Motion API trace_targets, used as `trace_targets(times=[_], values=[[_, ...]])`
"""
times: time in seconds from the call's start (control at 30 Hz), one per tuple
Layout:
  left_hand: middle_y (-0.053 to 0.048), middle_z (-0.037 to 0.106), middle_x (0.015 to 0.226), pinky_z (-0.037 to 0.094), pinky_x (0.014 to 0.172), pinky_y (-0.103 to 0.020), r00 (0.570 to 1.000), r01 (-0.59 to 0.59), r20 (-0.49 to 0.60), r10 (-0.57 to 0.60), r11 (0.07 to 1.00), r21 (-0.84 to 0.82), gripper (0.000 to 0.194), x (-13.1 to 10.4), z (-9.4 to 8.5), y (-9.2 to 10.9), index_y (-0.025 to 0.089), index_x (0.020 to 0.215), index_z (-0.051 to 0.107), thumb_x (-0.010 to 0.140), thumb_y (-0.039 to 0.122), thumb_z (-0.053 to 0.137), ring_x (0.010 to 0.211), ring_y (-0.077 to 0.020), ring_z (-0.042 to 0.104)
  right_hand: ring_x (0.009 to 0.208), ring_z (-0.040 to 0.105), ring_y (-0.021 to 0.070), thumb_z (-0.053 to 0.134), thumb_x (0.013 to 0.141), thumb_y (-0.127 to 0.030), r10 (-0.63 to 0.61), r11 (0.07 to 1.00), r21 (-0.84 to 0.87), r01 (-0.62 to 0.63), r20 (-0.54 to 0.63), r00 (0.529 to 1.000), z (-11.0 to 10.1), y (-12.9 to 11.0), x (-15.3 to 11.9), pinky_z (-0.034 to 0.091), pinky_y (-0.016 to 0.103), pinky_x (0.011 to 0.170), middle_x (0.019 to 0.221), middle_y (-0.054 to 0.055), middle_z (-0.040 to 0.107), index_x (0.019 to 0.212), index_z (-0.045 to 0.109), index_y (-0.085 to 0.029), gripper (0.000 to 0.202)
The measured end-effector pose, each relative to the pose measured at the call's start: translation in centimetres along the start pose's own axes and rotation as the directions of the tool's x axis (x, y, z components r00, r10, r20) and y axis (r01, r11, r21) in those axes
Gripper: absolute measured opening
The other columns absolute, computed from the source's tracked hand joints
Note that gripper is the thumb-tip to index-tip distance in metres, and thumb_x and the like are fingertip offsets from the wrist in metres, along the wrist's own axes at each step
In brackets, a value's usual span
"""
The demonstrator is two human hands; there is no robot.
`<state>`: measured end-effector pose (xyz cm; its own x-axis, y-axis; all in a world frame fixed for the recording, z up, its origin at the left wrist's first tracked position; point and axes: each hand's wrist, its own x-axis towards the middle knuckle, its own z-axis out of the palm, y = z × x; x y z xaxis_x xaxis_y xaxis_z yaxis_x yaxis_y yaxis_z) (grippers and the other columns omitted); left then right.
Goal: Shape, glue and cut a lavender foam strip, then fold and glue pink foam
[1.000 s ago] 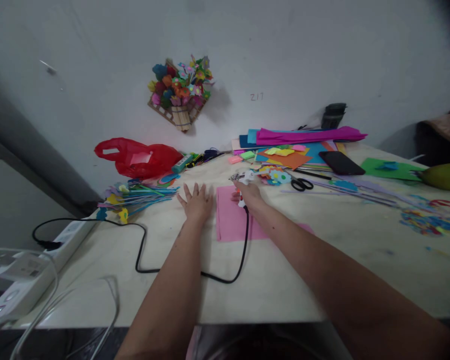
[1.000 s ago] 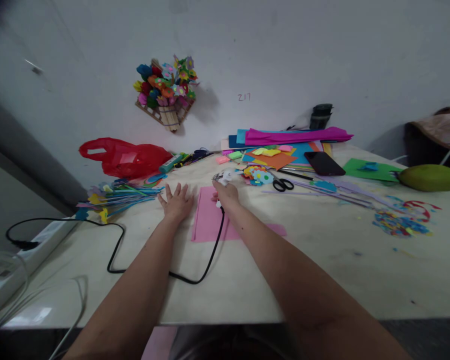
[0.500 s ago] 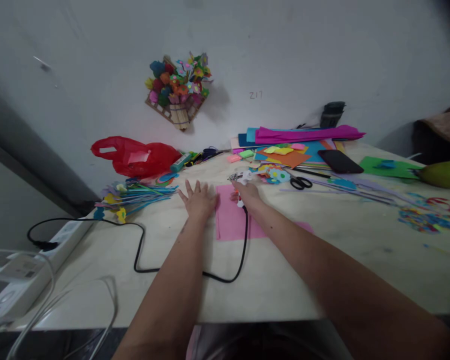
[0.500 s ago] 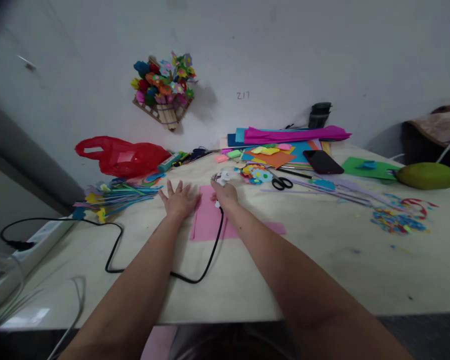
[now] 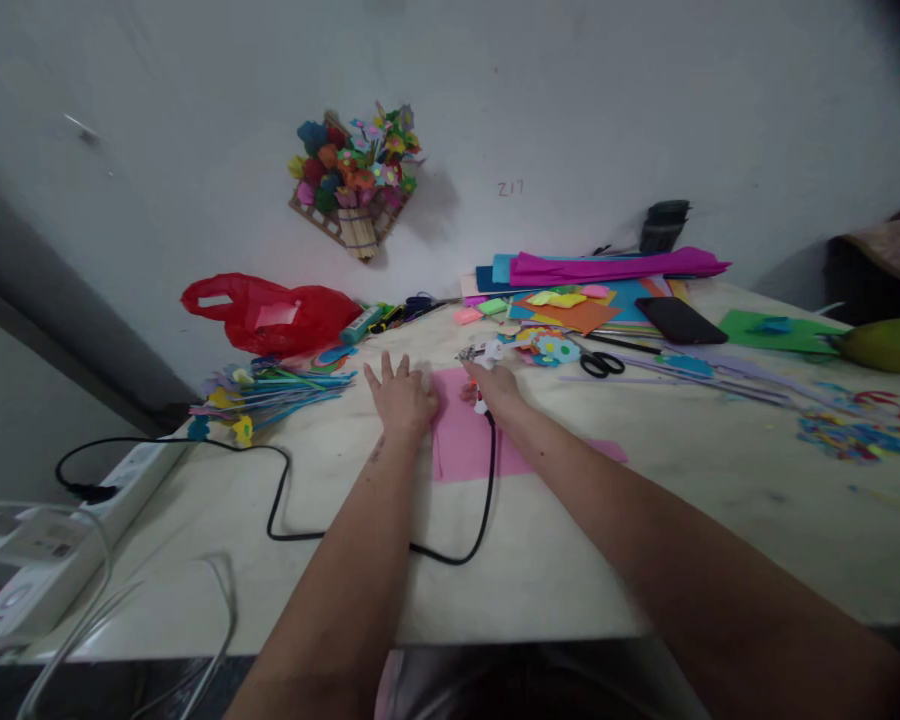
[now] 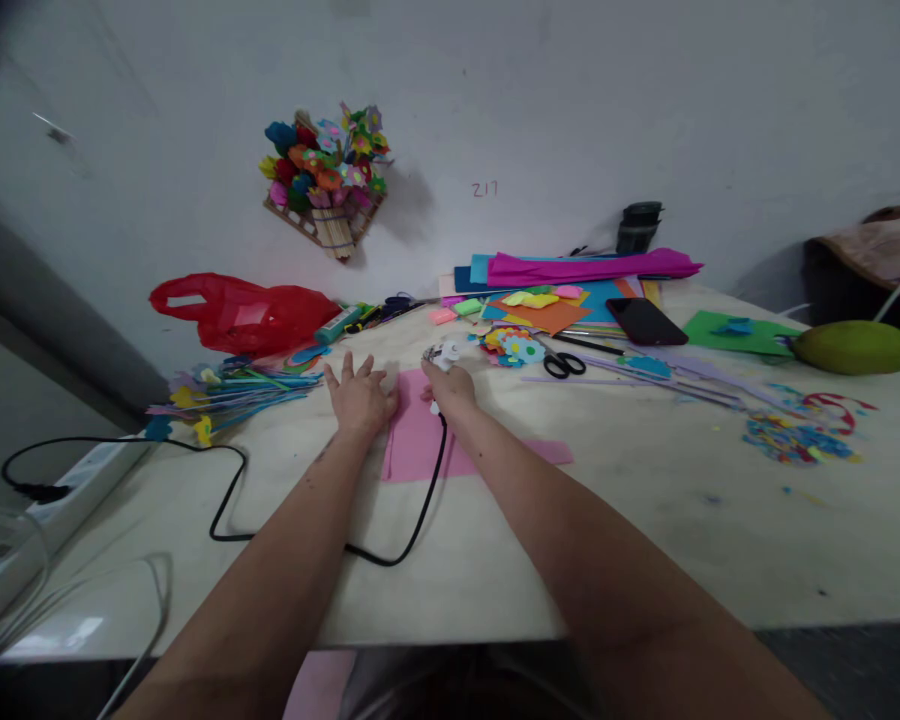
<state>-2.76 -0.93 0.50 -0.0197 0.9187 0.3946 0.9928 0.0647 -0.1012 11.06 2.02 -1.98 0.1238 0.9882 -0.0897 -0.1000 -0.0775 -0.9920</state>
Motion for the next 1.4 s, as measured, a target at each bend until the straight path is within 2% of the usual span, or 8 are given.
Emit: trace_targets(times=[0.27, 0.43, 0.6, 0.8, 0.93, 1.1, 1.2, 1.4], values=[[0.001, 0.046, 0.134, -0.013, 0.107, -0.048, 0.999, -0.008, 0.031, 0.010, 0.998, -0.061, 0.045, 0.0, 0.1, 0.1, 0.027, 0.110, 0.062, 0.078, 0.044, 0.036, 0.135, -0.0287, 0.013, 0.045, 0.059, 0.0150, 0.059, 0.073, -0.041, -0.002, 1.000, -0.018, 0.001, -0.027, 1.000, 0.1, 0.2, 0.2, 0.047, 0.024, 0.042, 0.055, 0.002, 0.059, 0.075, 0.054, -0.016, 0.026], [0.000, 0.050, 0.129, -0.005, 0.108, -0.049, 1.000, -0.019, 0.004, 0.020, 0.994, -0.110, 0.043, 0.1, 0.4, -0.1, 0.027, 0.105, 0.064, 0.080, 0.044, 0.034, 0.132, -0.0287, 0.021, 0.045, 0.059, 0.0149, 0.058, 0.074, -0.042, -0.012, 1.000, 0.000, 0.012, -0.022, 1.000, 0.2, 0.1, 0.0, 0.046, 0.023, 0.041, 0.055, 0.002, 0.059, 0.075, 0.055, -0.016, 0.026], [0.001, 0.052, 0.127, 0.001, 0.108, -0.050, 0.999, 0.054, 0.001, -0.054, 0.982, -0.181, 0.042, 0.2, 0.8, -0.6, 0.026, 0.106, 0.063, 0.083, 0.043, 0.032, 0.130, -0.0264, 0.025, 0.043, 0.058, 0.0132, 0.058, 0.074, -0.045, 0.005, 1.000, 0.023, -0.004, -0.031, 0.999, 0.0, -0.3, -0.2, 0.045, 0.021, 0.041, 0.057, 0.001, 0.059, 0.080, 0.055, -0.015, 0.030], [0.002, 0.045, 0.135, 0.000, 0.106, -0.055, 0.985, 0.157, 0.096, -0.142, 0.972, -0.174, 0.048, 0.0, 0.5, -1.1, 0.029, 0.119, 0.054, 0.080, 0.049, 0.034, 0.135, -0.0276, 0.010, 0.044, 0.059, 0.0126, 0.058, 0.075, -0.044, -0.046, 0.996, 0.069, 0.051, -0.060, 0.997, -0.4, -0.5, 0.5, 0.046, 0.021, 0.041, 0.059, 0.001, 0.060, 0.084, 0.054, -0.016, 0.030], [0.002, 0.032, 0.143, -0.005, 0.105, -0.057, 0.977, 0.136, 0.188, -0.104, 0.977, -0.163, 0.060, 0.1, 0.7, -1.2, 0.030, 0.129, 0.044, 0.078, 0.059, 0.030, 0.136, -0.0286, -0.004, 0.050, 0.061, 0.0120, 0.058, 0.077, -0.039, -0.131, 0.979, 0.144, 0.142, -0.082, 0.988, -0.6, -0.4, 1.2, 0.049, 0.021, 0.047, 0.060, 0.000, 0.059, 0.082, 0.055, -0.016, 0.024], [0.003, 0.016, 0.148, -0.008, 0.103, -0.059, 0.947, 0.118, 0.313, -0.064, 0.981, -0.155, 0.076, 0.5, 1.1, -1.3, 0.031, 0.136, 0.032, 0.071, 0.069, 0.030, 0.133, -0.0289, -0.017, 0.054, 0.062, 0.0125, 0.058, 0.077, -0.040, -0.165, 0.970, 0.165, 0.178, -0.088, 0.982, -0.6, -0.4, 1.6, 0.050, 0.021, 0.050, 0.065, 0.002, 0.062, 0.081, 0.056, -0.016, 0.024], [0.003, 0.011, 0.149, -0.008, 0.102, -0.060, 0.933, 0.107, 0.358, -0.046, 0.982, -0.153, 0.080, 0.5, 1.1, -1.5, 0.031, 0.137, 0.029, 0.069, 0.071, 0.031, 0.132, -0.0295, -0.020, 0.052, 0.061, 0.0126, 0.058, 0.077, -0.039, -0.142, 0.974, 0.165, 0.152, -0.068, 0.987, -0.5, -0.7, 1.0, 0.050, 0.022, 0.049, 0.063, 0.001, 0.061, 0.083, 0.055, -0.016, 0.024], [0.001, 0.009, 0.149, -0.007, 0.101, -0.062, 0.927, 0.110, 0.372, -0.047, 0.983, -0.149, 0.083, 0.5, 1.1, -1.6, 0.031, 0.138, 0.027, 0.068, 0.074, 0.031, 0.131, -0.0316, -0.020, 0.046, 0.058, 0.0107, 0.056, 0.079, -0.036, -0.030, 0.988, 0.154, 0.034, -0.024, 0.999, 0.1, -1.8, -1.1, 0.047, 0.020, 0.043, 0.056, -0.001, 0.056, 0.082, 0.053, -0.016, 0.020]])
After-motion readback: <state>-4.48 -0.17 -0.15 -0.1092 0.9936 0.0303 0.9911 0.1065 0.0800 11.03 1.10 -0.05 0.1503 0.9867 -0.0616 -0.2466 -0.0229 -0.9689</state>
